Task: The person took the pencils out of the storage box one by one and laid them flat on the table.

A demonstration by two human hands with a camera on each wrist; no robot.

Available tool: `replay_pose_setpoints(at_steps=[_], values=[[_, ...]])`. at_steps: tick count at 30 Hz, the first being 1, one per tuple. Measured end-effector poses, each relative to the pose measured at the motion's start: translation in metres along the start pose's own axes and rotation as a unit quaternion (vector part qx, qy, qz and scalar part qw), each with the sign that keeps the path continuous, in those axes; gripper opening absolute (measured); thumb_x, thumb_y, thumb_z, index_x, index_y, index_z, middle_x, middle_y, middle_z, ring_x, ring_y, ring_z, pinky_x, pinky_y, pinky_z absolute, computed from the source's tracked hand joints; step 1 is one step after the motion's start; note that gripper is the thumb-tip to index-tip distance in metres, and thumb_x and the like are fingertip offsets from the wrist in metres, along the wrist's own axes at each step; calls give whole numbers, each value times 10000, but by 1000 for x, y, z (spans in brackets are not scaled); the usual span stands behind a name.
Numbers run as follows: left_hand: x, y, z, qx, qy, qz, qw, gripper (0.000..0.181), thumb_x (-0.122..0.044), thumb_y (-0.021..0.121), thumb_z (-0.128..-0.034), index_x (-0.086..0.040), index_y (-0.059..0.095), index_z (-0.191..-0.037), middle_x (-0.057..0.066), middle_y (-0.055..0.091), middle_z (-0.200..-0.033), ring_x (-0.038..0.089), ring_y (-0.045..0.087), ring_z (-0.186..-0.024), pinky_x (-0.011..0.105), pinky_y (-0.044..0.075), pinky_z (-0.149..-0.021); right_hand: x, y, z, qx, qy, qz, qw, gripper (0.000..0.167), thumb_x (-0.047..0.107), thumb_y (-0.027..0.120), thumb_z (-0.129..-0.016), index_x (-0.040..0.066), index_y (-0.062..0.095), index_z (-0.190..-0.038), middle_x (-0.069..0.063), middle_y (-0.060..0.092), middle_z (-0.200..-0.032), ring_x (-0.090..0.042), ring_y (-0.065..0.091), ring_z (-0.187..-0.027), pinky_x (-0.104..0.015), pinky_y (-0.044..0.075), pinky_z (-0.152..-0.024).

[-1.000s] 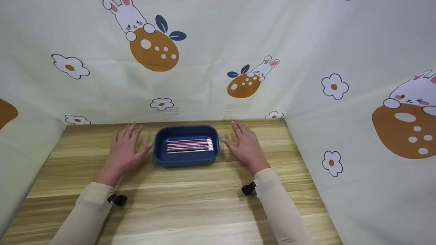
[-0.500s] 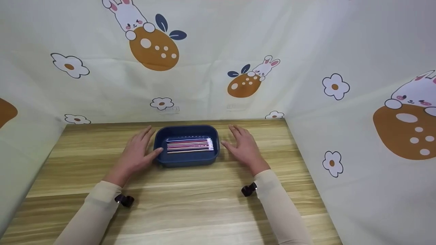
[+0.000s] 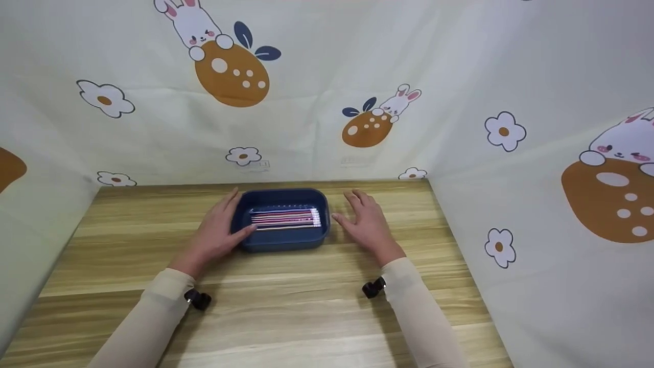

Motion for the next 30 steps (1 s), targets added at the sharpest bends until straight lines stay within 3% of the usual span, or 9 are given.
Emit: replay_pose_setpoints(at_steps=[14,22,30], values=[[-4,9,-3,1,-32,184,9998,1236,-728,740,-943,-15,153,-1766,187,133,-1841,426,181,-1676,598,153,-1353,-1,3,0,70,89,41,9999,762,495,737,-1050,59,530,-1639,-227,517,-1625,-446,464,-1509,-622,344,-1266],[-3,14,-3,221,26,12,9998,1414,-884,696,-851,3,77,-1762,192,63,-1845,384,106,-1699,529,77,-1371,-4,5,0,106,119,83,9998,803,521,723,-1053,71,480,-1672,-218,507,-1638,-435,446,-1529,-595,333,-1281],[-5,16,-3,345,75,-165,9992,1421,-833,755,-851,27,72,-1751,223,61,-1837,373,76,-1704,569,92,-1366,2,3,-1,37,78,-154,9998,754,460,747,-1051,36,519,-1631,-220,544,-1585,-423,473,-1495,-586,359,-1262]])
Point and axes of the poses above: each hand's wrist, its own z-axis away from the middle knuckle, its own y-axis out of the palm, x = y × z, the point moved 8 cm from there along -z, towards the middle knuckle
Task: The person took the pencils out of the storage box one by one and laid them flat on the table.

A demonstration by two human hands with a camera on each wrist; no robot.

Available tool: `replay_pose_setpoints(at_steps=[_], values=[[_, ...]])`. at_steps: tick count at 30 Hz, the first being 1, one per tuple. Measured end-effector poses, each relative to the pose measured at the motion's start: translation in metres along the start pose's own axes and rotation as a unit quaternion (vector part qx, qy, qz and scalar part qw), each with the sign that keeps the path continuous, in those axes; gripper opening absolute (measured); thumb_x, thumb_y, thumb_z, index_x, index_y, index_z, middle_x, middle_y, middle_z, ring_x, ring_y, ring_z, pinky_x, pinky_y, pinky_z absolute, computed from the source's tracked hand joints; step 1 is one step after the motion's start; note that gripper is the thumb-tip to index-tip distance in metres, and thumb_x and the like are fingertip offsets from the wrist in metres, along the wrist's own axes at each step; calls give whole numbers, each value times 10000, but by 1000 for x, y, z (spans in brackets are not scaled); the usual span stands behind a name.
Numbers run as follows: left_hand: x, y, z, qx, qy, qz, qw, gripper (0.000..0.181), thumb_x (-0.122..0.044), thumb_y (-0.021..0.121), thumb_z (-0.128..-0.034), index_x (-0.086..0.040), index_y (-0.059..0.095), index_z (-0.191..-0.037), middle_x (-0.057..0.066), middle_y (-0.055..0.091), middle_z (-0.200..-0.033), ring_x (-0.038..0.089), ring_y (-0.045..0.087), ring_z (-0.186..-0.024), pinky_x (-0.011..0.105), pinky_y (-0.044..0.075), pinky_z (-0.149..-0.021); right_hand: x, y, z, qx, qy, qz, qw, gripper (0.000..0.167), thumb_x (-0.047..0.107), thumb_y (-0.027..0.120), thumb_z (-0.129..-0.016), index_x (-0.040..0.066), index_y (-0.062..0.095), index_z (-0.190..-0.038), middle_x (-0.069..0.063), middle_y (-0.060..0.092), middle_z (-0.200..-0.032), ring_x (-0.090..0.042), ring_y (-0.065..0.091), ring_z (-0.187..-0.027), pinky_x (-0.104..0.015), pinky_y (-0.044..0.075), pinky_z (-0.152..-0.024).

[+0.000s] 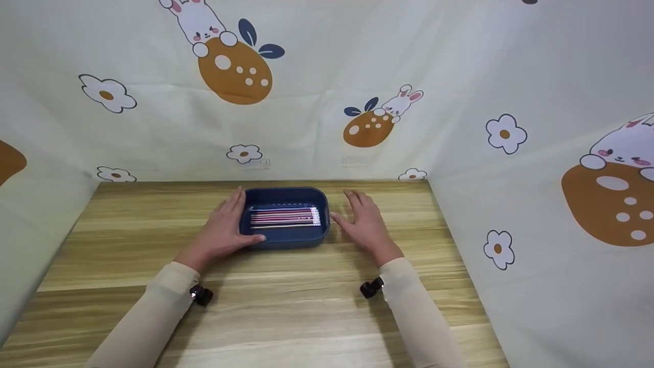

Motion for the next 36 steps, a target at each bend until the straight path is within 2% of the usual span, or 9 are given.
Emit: replay_pose_setpoints(at_steps=[6,13,22,28,36], values=[[0,2,-1,88,-18,-60,9999,1448,-897,703,-836,23,63,-1751,222,53,-1839,349,46,-1708,550,81,-1370,13,2,-4,49,-167,-131,9998,748,443,769,-1039,31,534,-1617,-223,548,-1576,-414,475,-1490,-574,368,-1261],[-1,1,0,62,-29,-6,10000,1416,-836,755,-851,28,83,-1750,220,57,-1837,371,72,-1704,558,88,-1368,35,3,-12,152,-485,-296,9983,723,417,796,-1028,13,569,-1583,-219,582,-1535,-419,501,-1458,-593,391,-1238],[-1,1,-1,154,-89,-51,9998,1425,-843,747,-850,39,78,-1748,227,55,-1834,396,92,-1699,568,92,-1366,69,15,-20,452,-988,-654,9919,579,288,841,-1005,18,659,-1483,-178,649,-1480,-403,544,-1409,-598,407,-1214],[-3,0,-1,149,-65,20,9999,1440,-871,732,-837,32,82,-1750,213,51,-1839,374,84,-1703,554,96,-1369,87,30,-25,747,-1296,-839,9852,499,204,873,-979,23,704,-1412,-152,674,-1357,-348,597,-1322,-549,466,-1168],[-1,0,-1,82,-32,57,9999,1454,-885,731,-824,47,98,-1745,233,79,-1834,393,112,-1697,558,111,-1367,108,54,-34,1364,-1629,-693,9747,437,132,866,-966,-23,725,-1350,-222,677,-1263,-360,612,-1215,-540,500,-1101]])
Point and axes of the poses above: each hand's wrist, its own z-axis away from the middle knuckle, its own y-axis out of the palm, x = y × z, the point moved 8 cm from there along -z, towards the middle knuckle
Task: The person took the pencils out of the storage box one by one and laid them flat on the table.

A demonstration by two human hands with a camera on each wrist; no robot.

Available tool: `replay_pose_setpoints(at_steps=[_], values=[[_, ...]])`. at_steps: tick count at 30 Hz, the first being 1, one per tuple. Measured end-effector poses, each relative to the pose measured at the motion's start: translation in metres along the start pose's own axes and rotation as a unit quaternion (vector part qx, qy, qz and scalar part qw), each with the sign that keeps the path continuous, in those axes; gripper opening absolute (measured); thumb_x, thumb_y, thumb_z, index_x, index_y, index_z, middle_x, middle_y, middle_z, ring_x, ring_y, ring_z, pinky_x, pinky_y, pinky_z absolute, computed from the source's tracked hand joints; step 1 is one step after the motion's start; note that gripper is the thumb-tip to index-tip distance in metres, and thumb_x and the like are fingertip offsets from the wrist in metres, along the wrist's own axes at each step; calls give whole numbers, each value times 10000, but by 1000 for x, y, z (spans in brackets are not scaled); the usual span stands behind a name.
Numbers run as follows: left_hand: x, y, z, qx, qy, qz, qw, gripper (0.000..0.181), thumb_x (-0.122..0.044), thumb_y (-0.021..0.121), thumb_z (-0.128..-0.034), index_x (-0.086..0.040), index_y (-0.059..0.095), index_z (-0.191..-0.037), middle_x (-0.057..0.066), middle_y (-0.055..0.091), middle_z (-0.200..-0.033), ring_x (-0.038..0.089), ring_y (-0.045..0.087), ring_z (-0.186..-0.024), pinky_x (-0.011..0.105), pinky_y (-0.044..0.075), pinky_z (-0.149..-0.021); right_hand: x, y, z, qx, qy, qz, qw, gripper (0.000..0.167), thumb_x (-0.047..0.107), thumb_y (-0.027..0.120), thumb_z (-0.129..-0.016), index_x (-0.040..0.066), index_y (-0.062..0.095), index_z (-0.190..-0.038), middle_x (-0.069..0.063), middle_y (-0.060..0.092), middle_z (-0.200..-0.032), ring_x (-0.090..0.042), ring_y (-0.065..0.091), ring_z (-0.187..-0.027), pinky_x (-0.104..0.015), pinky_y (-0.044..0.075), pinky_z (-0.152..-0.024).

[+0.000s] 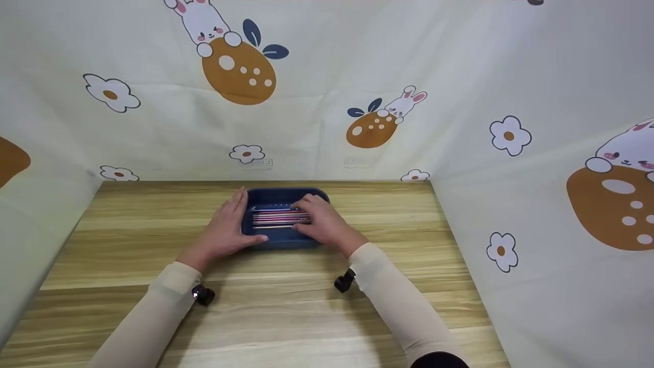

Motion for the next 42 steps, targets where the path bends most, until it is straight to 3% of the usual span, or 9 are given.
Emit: replay_pose_setpoints(at_steps=[10,17,26,30,42], values=[[0,-2,0,61,-47,-3,10000,1447,-854,754,-833,38,77,-1749,228,51,-1836,388,89,-1700,555,91,-1367,5,23,-26,714,95,287,9970,390,169,885,-959,57,773,-1316,-106,693,-1231,-296,625,-1188,-496,514,-1071],[0,-1,0,24,-55,-9,10000,1426,-826,770,-845,37,85,-1750,220,50,-1839,365,65,-1705,557,92,-1367,-15,45,-40,755,-394,120,9963,348,141,895,-928,71,796,-1254,-57,713,-1153,-249,654,-1094,-421,547,-997],[-1,4,-1,47,-83,111,9999,1436,-805,790,-840,43,71,-1748,232,59,-1836,382,85,-1700,557,88,-1368,-8,53,-40,1233,224,173,9920,258,95,879,-945,53,820,-1193,-81,756,-1167,-283,698,-1092,-468,563,-1009],[0,5,-1,13,-94,133,9999,1438,-820,784,-834,43,86,-1748,230,66,-1836,395,106,-1696,557,98,-1366,-9,55,-41,1233,369,135,9916,224,65,872,-947,55,830,-1167,-69,753,-1130,-253,702,-1045,-430,580,-965],[3,5,0,22,-169,267,9995,1445,-813,794,-832,22,59,-1755,213,41,-1843,362,73,-1702,542,74,-1369,-8,55,-45,1181,215,-32,9928,174,-15,867,-918,11,840,-1088,-105,780,-1065,-273,725,-1006,-410,601,-920]])
Point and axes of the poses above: each hand's wrist, its own z-axis away from the middle knuckle, its own y-axis out of the palm, x = y × z, the point moved 8 cm from there along -z, towards the middle knuckle
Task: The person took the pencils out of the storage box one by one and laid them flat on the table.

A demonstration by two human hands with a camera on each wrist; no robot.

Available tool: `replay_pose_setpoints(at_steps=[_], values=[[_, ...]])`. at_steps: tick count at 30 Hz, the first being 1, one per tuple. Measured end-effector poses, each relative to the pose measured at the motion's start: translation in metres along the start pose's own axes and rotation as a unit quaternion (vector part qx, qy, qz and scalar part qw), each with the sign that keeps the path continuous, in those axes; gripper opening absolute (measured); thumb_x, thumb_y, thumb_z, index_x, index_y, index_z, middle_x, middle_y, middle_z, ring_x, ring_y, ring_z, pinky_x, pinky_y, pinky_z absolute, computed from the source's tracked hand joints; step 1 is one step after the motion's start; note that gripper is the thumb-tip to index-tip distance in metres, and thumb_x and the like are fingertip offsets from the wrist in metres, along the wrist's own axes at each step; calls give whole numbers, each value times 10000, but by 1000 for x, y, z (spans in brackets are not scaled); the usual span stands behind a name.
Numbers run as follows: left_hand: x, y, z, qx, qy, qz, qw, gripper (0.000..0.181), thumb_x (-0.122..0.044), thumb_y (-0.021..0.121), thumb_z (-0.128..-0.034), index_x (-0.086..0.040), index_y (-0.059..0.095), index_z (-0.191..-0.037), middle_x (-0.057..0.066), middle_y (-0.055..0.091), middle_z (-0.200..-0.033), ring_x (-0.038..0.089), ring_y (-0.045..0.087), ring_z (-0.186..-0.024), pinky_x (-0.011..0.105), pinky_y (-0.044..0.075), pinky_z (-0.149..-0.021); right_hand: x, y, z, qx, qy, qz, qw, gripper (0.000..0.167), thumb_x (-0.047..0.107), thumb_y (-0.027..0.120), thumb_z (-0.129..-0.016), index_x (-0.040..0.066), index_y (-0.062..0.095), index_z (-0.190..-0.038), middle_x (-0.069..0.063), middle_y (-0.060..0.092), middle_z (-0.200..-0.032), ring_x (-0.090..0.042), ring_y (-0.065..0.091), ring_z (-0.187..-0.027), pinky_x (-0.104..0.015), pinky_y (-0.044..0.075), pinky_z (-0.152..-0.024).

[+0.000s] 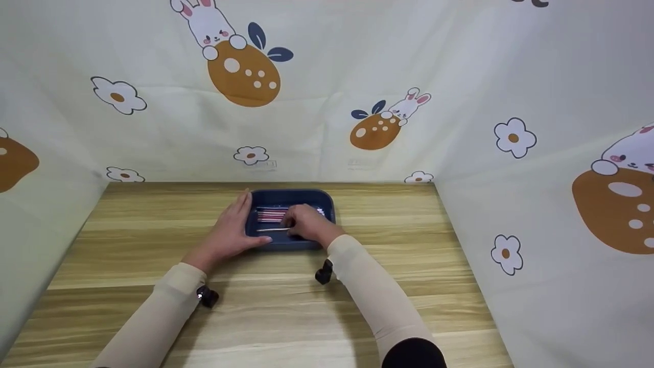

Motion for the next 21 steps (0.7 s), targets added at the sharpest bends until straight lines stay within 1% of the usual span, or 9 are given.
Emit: replay_pose_setpoints(at_steps=[3,6,10,14,19,21], values=[[0,1,0,-27,26,-5,10000,1443,-803,802,-833,26,62,-1753,220,48,-1841,376,85,-1700,552,85,-1367,-1,0,0,-12,-1,-26,10000,176,-21,869,-914,7,843,-1086,-109,788,-1056,-275,731,-995,-400,606,-907],[0,0,0,-62,30,30,10000,1439,-784,818,-832,28,66,-1752,220,53,-1841,387,97,-1698,557,93,-1365,-2,1,-1,-63,-11,-69,10000,170,-20,874,-908,9,849,-1074,-100,796,-1038,-255,734,-970,-365,605,-881],[0,0,1,-27,-15,101,9999,1436,-786,812,-835,17,57,-1755,197,36,-1847,370,80,-1701,551,87,-1367,-5,2,-1,-119,5,-210,9997,154,-45,860,-900,4,853,-1046,-91,799,-968,-218,734,-909,-316,592,-832],[-1,0,1,-6,-23,142,9999,1437,-808,794,-833,10,58,-1757,183,30,-1851,352,68,-1703,543,83,-1368,-6,1,-1,-178,49,-127,9997,144,-51,843,-892,20,864,-1015,-64,805,-911,-162,720,-855,-299,585,-801],[-1,0,0,-14,-30,147,9999,1440,-799,803,-833,9,50,-1757,194,32,-1849,359,72,-1702,537,77,-1369,-6,0,-1,-172,82,38,9998,104,-5,837,-921,49,878,-999,-48,827,-953,-142,721,-885,-322,600,-824],[0,-1,0,-7,-51,161,9999,1443,-776,823,-834,8,37,-1756,196,22,-1848,360,68,-1701,531,69,-1369,-6,0,-1,-171,106,18,9998,94,10,830,-935,52,879,-1003,-38,830,-964,-133,714,-892,-320,596,-829]])
Point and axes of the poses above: each hand's wrist, its own z-axis away from the middle knuckle, its own y-axis out of the palm, x = y × z, the point moved 8 cm from there along -z, towards the middle knuckle
